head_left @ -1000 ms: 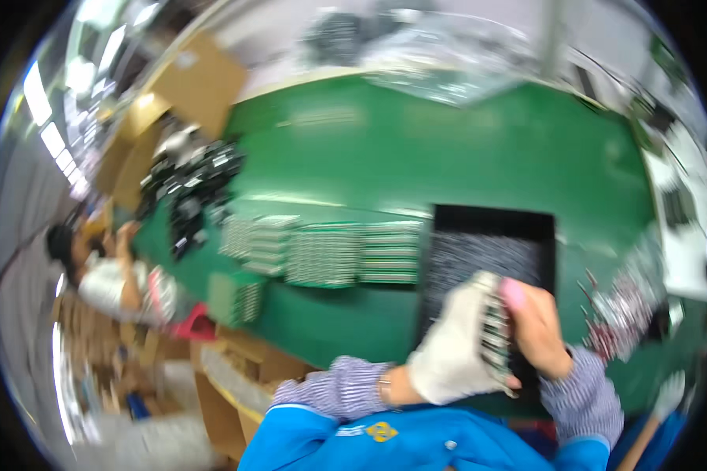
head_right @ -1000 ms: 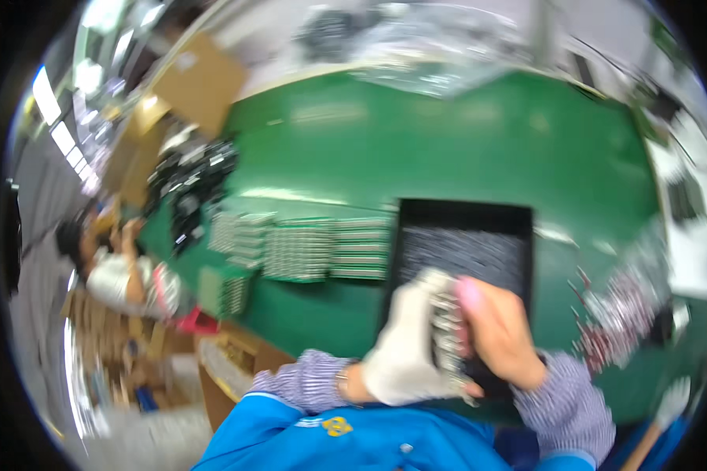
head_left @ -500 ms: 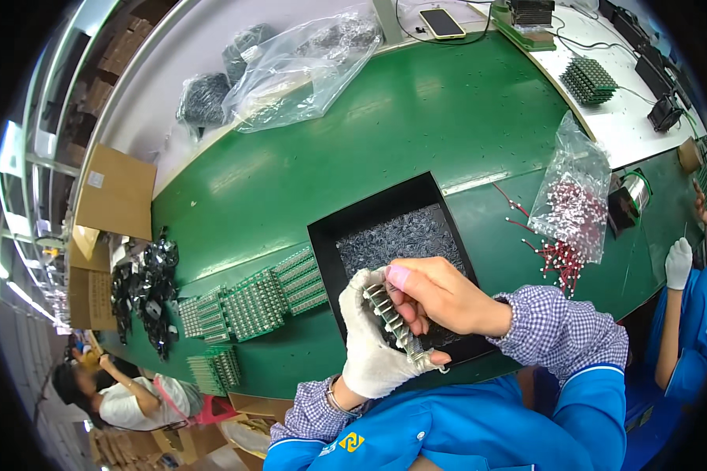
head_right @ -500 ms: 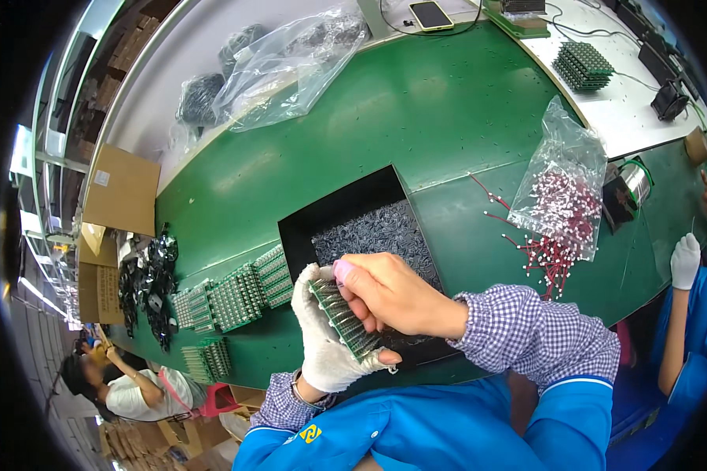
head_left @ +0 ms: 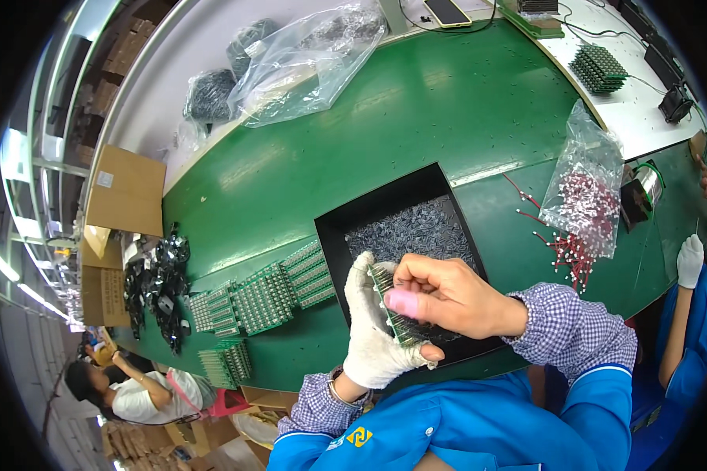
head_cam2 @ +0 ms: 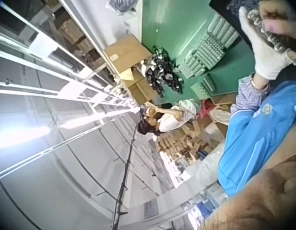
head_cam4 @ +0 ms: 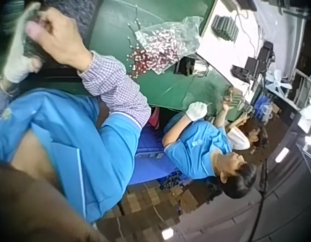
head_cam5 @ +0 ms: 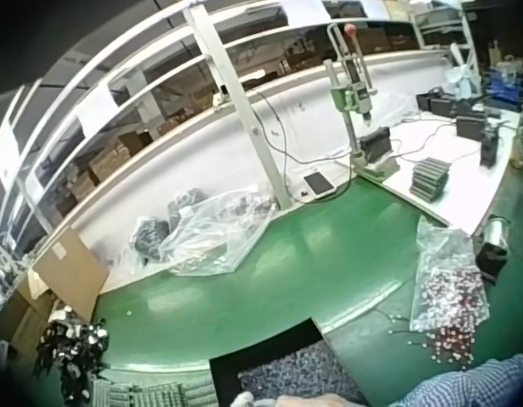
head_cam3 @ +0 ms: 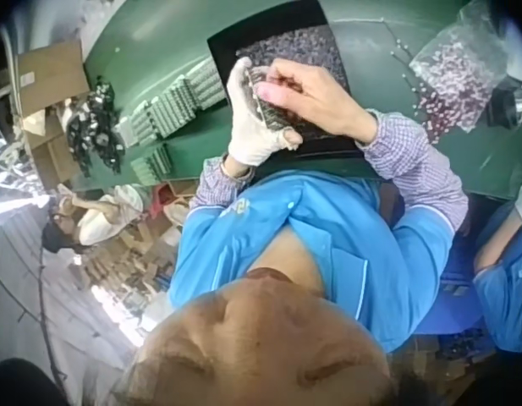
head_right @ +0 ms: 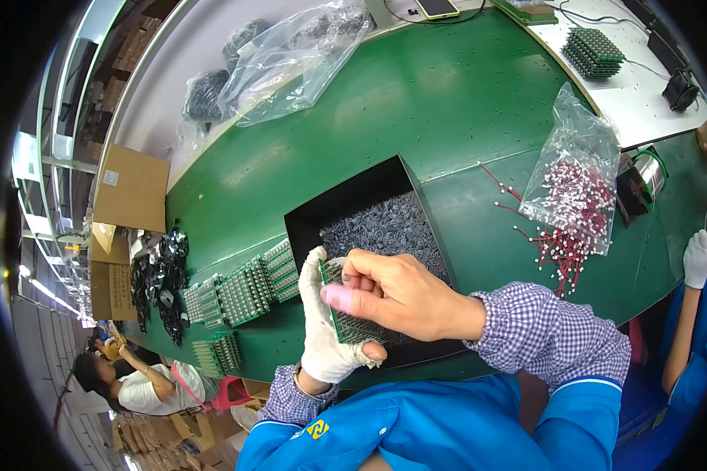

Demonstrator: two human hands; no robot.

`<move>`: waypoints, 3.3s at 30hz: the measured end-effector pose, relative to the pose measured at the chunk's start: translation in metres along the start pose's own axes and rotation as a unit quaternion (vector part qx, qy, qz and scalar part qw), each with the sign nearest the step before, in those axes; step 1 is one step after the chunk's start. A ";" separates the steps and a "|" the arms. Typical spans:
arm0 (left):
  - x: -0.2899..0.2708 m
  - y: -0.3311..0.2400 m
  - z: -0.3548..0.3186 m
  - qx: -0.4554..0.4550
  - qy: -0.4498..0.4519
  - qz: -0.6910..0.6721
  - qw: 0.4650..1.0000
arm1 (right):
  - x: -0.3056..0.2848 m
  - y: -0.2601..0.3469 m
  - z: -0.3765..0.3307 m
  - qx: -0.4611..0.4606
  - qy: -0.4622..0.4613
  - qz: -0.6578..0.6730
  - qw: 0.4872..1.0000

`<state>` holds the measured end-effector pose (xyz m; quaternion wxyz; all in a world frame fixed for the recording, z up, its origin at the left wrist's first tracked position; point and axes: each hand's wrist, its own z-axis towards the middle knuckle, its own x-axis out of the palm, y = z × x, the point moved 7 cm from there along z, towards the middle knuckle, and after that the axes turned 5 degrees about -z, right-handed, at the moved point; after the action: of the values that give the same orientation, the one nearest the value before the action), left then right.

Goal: Assembling small electronic components onto a printed circuit board.

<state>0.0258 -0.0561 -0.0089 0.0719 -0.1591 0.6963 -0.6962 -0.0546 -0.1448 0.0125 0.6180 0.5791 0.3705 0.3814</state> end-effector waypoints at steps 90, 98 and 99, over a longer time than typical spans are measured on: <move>0.022 0.038 -0.014 -0.312 0.047 -0.754 0.576 | 0.021 0.014 -0.003 -0.094 0.062 -0.248 0.962; 0.019 0.039 -0.015 -0.302 0.029 -0.732 0.610 | 0.018 0.010 -0.004 -0.048 0.044 -0.203 0.977; 0.019 0.037 -0.015 -0.300 0.035 -0.739 0.602 | 0.019 0.011 -0.003 -0.051 0.045 -0.223 0.972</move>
<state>-0.0014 -0.0489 -0.0432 -0.5435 -0.6073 0.5132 -0.2691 -0.0495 -0.1261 0.0227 0.6992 0.4318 0.4977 0.2775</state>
